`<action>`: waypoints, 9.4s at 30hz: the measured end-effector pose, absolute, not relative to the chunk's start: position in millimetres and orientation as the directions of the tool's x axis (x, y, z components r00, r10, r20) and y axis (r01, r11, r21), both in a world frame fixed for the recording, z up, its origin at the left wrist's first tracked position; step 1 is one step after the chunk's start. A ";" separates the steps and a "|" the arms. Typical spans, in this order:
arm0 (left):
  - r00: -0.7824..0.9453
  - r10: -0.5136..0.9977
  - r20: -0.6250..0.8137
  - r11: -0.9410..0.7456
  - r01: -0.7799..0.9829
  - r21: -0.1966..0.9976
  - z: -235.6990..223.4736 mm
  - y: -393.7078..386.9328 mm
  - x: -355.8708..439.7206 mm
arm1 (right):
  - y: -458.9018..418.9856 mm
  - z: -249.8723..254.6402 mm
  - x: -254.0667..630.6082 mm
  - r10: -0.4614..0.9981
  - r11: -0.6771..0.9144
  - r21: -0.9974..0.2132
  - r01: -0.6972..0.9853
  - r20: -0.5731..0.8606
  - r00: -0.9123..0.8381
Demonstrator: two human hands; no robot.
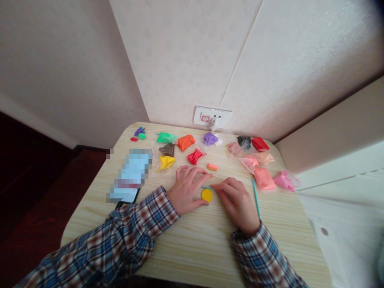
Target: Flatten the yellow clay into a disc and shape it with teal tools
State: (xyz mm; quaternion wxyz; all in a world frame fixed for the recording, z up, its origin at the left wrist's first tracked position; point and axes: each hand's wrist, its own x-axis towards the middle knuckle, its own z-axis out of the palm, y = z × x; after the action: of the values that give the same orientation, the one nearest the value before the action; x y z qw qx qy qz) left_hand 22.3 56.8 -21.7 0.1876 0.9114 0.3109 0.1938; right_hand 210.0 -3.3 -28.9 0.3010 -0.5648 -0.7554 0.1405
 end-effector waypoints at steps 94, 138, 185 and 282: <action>0.773 0.588 0.239 -0.779 0.461 0.426 -27.4 58.7 18.0 | -2.5 -40.6 219.9 0.943 0.266 -0.565 0.781 0.320 -0.089; 0.608 0.739 0.289 -0.660 0.569 0.490 -32.1 29.1 27.8 | -18.6 -71.6 212.8 0.885 0.080 -0.423 0.902 0.446 0.131; 0.713 0.674 0.193 -0.666 0.474 0.576 -25.6 39.9 6.6 | -30.4 -47.0 214.0 0.916 -0.084 -0.546 0.834 0.287 0.280; 0.703 0.696 0.148 -0.645 0.521 0.559 -27.8 44.3 36.3 | -10.3 -38.7 219.3 0.940 0.258 -0.511 0.820 0.328 -0.091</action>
State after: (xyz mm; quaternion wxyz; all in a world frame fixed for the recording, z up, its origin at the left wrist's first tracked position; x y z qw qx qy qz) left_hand 36.3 44.3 -27.8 0.2458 0.8893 0.3421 0.1780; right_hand 219.3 -10.3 -38.7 0.3047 -0.6013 -0.7321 0.0985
